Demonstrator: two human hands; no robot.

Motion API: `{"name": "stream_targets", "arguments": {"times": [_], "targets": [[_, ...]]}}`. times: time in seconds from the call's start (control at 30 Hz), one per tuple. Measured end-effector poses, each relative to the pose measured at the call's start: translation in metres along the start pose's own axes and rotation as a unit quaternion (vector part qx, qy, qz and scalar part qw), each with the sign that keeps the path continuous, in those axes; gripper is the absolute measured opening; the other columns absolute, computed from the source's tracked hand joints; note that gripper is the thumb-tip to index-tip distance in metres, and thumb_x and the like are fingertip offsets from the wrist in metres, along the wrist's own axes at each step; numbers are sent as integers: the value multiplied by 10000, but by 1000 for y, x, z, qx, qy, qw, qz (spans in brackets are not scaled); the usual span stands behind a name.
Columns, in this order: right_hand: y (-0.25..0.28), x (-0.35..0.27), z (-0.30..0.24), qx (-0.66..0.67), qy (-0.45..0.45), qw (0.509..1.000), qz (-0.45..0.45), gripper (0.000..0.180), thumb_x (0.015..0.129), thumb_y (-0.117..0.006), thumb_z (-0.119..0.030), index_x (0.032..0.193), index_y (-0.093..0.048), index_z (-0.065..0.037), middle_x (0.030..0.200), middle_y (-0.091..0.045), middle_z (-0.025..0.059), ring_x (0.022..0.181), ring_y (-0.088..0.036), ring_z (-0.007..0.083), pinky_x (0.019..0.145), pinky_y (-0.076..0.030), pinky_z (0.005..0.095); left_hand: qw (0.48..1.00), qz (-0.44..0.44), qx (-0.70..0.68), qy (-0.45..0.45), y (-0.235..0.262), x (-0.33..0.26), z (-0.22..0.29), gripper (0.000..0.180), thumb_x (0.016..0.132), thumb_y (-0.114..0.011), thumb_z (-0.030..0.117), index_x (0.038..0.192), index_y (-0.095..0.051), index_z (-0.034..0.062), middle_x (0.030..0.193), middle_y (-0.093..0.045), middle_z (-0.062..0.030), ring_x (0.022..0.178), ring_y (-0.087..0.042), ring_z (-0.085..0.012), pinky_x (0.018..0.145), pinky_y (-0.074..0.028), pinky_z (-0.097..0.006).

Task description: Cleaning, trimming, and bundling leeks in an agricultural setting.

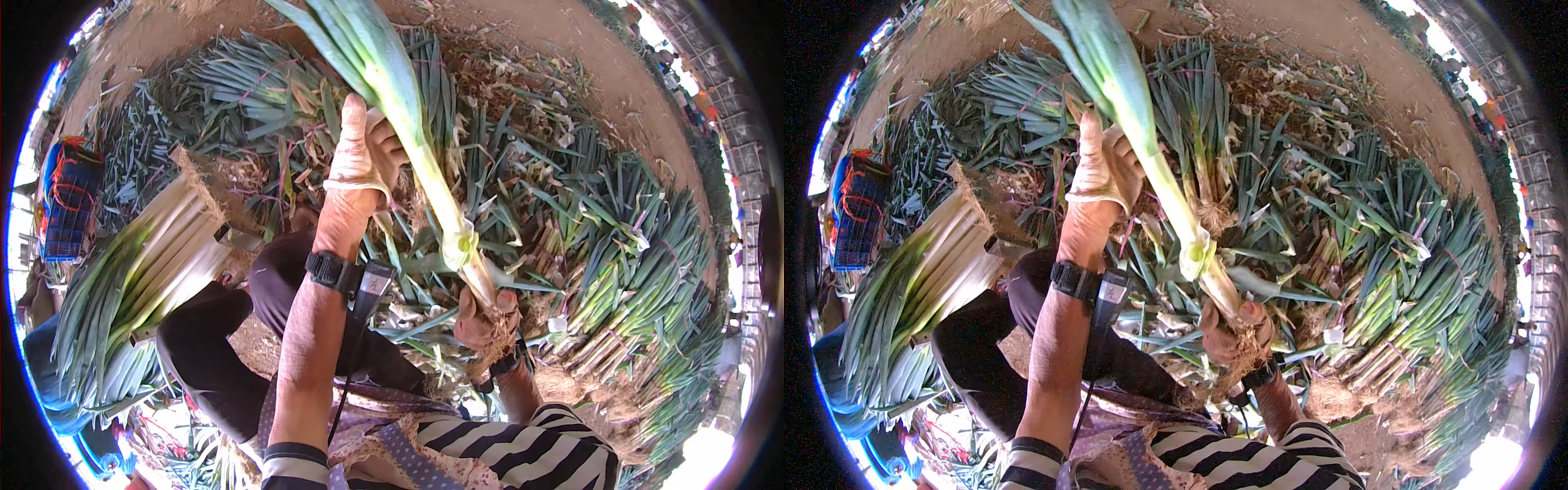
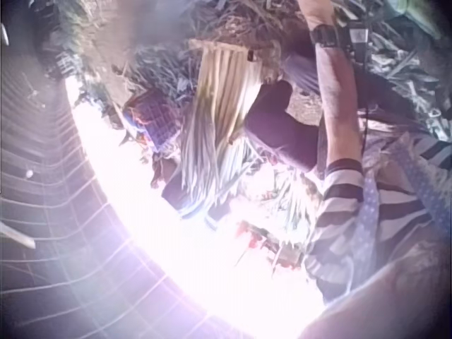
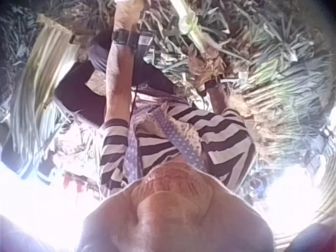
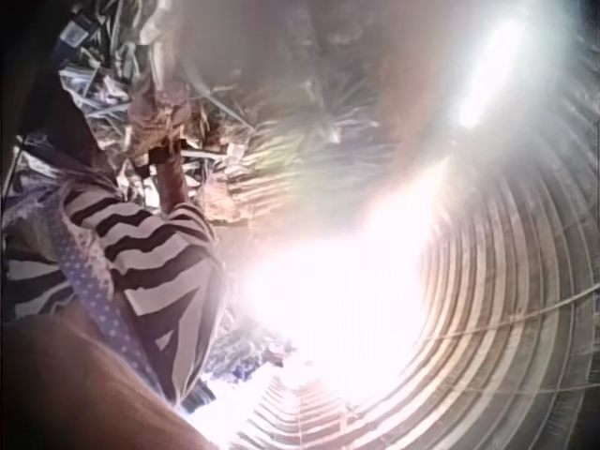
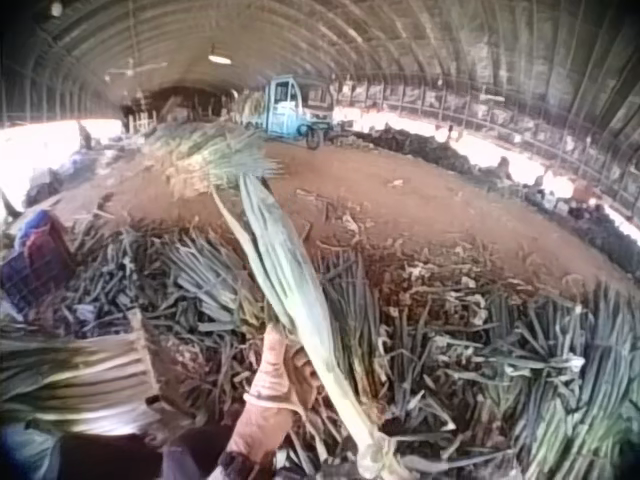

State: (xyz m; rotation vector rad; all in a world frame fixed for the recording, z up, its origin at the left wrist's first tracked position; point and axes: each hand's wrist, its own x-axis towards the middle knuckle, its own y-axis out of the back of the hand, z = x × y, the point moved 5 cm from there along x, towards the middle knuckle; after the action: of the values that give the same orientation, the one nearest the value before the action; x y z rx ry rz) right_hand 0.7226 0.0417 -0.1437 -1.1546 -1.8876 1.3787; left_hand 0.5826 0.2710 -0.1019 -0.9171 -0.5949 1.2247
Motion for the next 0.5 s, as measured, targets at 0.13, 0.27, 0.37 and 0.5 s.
{"name": "stream_targets", "arguments": {"times": [0.13, 0.27, 0.37, 0.5], "targets": [[9, -3, 7, 39, -87, 995, 40, 668, 802, -554, -546, 1088, -534, 57, 642, -542, 99, 473, -514, 160, 405, -433, 278, 994, -95, -56, 13, -8, -11, 4, 605, 763, -670, 567, 1019, -554, 31, 731, -570, -59, 618, -551, -189, 561, -480, -337], [45, 17, -66, -878, -34, 259, 401, 238, 900, -578, -301, 1082, -583, -148, 1032, -630, 99, 897, -628, 203, 707, -553, 305, 992, 91, 83, -31, 5, -26, 17, 451, 822, -652, 472, 967, -561, 55, 685, -569, -42, 542, -561, -165, 469, -467, -303], [1, 54, -62, -888, 278, 226, 290, 239, 849, -626, -250, 1054, -573, -138, 1045, -613, 128, 894, -621, 261, 587, -542, 329, 978, 106, 119, -138, 10, -26, 27, 326, 845, -666, 358, 921, -545, 65, 709, -577, -41, 554, -572, -153, 481, -489, -291], [-49, 113, -31, -799, 428, 338, 253, 347, 885, -533, -341, 1112, -561, -80, 1049, -605, 157, 902, -585, 336, 703, -486, 413, 967, 118, 146, -173, 9, -27, 18, 401, 840, -649, 446, 934, -532, 75, 682, -557, -30, 555, -560, -159, 489, -472, -281]]}}
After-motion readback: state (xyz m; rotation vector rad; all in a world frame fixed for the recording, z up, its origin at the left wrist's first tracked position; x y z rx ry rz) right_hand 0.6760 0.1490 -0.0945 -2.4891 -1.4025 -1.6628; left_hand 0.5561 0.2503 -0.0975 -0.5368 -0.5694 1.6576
